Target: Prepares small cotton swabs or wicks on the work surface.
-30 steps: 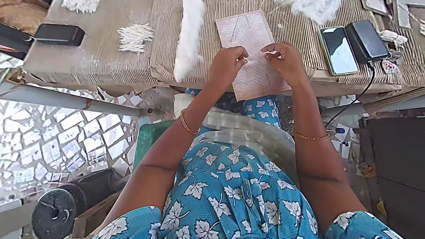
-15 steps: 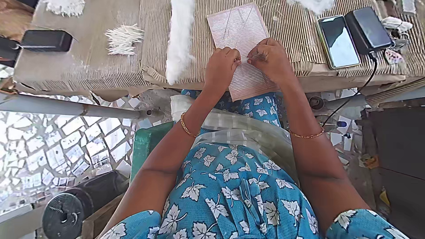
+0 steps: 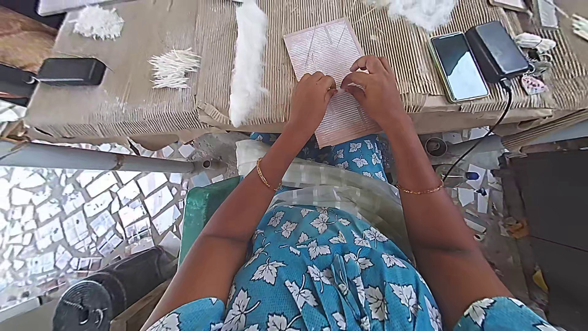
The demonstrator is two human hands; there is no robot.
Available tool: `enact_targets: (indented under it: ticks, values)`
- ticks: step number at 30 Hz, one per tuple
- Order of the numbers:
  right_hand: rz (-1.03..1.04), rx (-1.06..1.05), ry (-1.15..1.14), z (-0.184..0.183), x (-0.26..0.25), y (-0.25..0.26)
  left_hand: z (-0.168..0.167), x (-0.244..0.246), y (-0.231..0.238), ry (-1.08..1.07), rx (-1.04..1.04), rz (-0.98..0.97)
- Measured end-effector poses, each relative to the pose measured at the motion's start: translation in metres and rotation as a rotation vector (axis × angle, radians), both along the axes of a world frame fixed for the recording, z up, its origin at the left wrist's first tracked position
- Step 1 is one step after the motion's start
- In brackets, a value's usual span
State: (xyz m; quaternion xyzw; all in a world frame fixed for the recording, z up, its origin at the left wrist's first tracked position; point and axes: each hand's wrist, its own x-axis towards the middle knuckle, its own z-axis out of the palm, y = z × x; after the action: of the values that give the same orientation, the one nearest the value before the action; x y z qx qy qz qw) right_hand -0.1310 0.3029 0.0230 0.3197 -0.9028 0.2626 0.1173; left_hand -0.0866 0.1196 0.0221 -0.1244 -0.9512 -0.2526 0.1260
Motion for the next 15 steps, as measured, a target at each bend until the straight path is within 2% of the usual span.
enact_targets:
  ticks: [10, 15]
  values:
    - [-0.057, -0.007, -0.089, 0.006, -0.006, 0.02, -0.009, 0.009, 0.0, 0.089, 0.048, 0.032]
    - [0.011, -0.189, -0.061, 0.004, -0.008, 0.019, -0.011, 0.01, -0.003, 0.115, 0.125, 0.016]
